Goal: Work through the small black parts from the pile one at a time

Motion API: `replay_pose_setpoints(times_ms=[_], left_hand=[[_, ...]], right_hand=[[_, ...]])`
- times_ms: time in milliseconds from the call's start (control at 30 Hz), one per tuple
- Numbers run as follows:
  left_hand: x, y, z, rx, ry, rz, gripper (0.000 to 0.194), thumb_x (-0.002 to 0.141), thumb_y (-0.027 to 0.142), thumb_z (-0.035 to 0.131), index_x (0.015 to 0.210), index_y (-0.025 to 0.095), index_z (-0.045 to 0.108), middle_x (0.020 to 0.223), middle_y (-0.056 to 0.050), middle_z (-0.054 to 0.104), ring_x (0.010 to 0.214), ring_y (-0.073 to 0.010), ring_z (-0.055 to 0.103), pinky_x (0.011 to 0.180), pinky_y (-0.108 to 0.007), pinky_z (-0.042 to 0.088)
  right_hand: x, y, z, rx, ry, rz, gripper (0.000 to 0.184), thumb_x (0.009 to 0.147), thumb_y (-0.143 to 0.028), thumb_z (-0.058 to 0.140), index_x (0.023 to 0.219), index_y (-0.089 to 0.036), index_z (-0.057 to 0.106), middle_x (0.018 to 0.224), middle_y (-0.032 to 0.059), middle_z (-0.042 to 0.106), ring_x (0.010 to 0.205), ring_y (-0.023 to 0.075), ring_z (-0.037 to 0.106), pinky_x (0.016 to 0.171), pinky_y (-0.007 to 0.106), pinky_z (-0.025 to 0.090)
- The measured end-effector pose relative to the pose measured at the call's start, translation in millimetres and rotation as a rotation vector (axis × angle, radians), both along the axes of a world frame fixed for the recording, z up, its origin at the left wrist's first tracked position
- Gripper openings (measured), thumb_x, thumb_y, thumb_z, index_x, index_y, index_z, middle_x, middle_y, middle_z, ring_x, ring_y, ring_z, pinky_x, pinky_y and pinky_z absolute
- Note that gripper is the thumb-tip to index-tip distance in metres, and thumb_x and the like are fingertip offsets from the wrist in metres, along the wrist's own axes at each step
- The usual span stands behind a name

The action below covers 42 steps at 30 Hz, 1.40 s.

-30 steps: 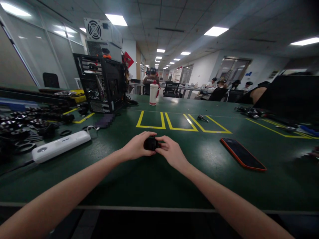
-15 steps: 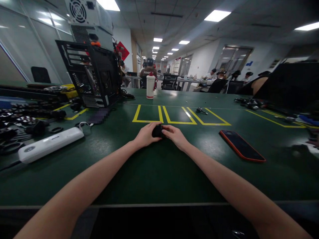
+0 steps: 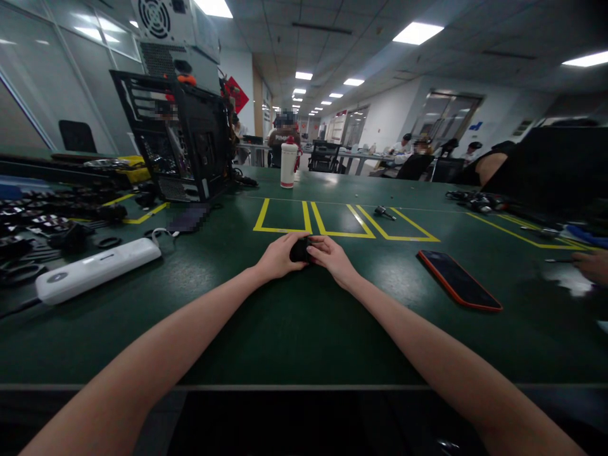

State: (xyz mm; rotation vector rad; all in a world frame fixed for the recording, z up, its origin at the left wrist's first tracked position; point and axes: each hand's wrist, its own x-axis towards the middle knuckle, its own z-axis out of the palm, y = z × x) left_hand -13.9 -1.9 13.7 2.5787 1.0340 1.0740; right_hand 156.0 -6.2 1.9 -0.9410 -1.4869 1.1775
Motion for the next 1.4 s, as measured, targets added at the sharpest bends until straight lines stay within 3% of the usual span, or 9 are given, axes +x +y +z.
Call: replay_pose_setpoints(times_ms=[300,533,667,867,1067,1200,1400], left_hand=[[-0.1,-3.3,0.8,0.004,-0.003,-0.002,0.06,0.065,0.024,0.064,0.119,0.021,0.038,0.115,-0.005,0.05,0.106,-0.0216,0.047,0.09,-0.036,0.038],[1.1,-4.1,1.6,-0.011,-0.009,0.009,0.061,0.064,0.023,0.064,0.119,0.022,0.038,0.115,-0.006,0.05,0.106,-0.0221,0.048,0.09,-0.036,0.039],[1.6,-2.5,0.8,-0.019,-0.021,0.008,0.062,0.063,0.022,0.064,0.119,0.022,0.038,0.116,-0.005,0.05,0.108,-0.0222,0.047,0.091,-0.037,0.038],[0.2,-4.8,2.3,-0.021,-0.019,-0.004,0.061,0.063,0.022,0.064,0.118,0.022,0.038,0.115,-0.005,0.05,0.107,-0.0215,0.047,0.091,-0.036,0.038],[0.8,-4.9,1.8,-0.008,-0.005,0.018,0.061,0.063,0.023,0.065,0.118,0.022,0.038,0.114,-0.005,0.05,0.106,-0.0217,0.048,0.09,-0.036,0.039],[1.1,-5.0,1.5,-0.014,0.0,0.02,0.061,0.062,0.023,0.065,0.118,0.021,0.038,0.115,-0.005,0.05,0.107,-0.022,0.047,0.091,-0.036,0.039],[0.9,-5.5,1.7,-0.024,-0.006,0.015,0.061,0.062,0.022,0.064,0.117,0.022,0.038,0.116,-0.005,0.049,0.108,-0.0224,0.047,0.092,-0.037,0.038]], right_hand=[[0.9,-8.6,3.1,0.101,0.034,0.089,0.033,0.065,-0.024,0.064,0.096,-0.02,0.054,0.104,0.0026,0.057,0.098,0.0144,0.054,0.092,0.033,0.039],[-1.4,-4.6,0.5,0.032,-0.012,-0.022,0.03,0.069,-0.035,0.059,0.095,-0.021,0.054,0.094,0.0029,0.059,0.09,0.0156,0.056,0.08,0.035,0.046],[-0.8,-0.7,-0.2,0.04,-0.031,-0.01,0.034,0.069,-0.03,0.059,0.101,-0.021,0.055,0.1,0.004,0.059,0.095,0.0161,0.055,0.086,0.036,0.042],[0.5,-7.5,4.3,0.112,-0.022,0.043,0.031,0.067,-0.024,0.062,0.097,-0.019,0.055,0.101,0.0029,0.059,0.095,0.0146,0.055,0.091,0.033,0.039],[-3.1,-8.3,3.0,0.087,-0.02,-0.027,0.025,0.07,-0.035,0.057,0.089,-0.019,0.056,0.09,0.0011,0.059,0.089,0.0136,0.055,0.085,0.034,0.043],[-3.5,-0.7,-1.0,0.033,-0.028,-0.076,0.032,0.068,-0.037,0.059,0.094,-0.018,0.055,0.091,0.0027,0.059,0.089,0.015,0.055,0.082,0.035,0.044],[0.5,-4.2,0.6,0.082,-0.055,-0.002,0.03,0.067,-0.029,0.061,0.094,-0.018,0.055,0.097,0.0033,0.059,0.092,0.0157,0.056,0.088,0.036,0.041]])
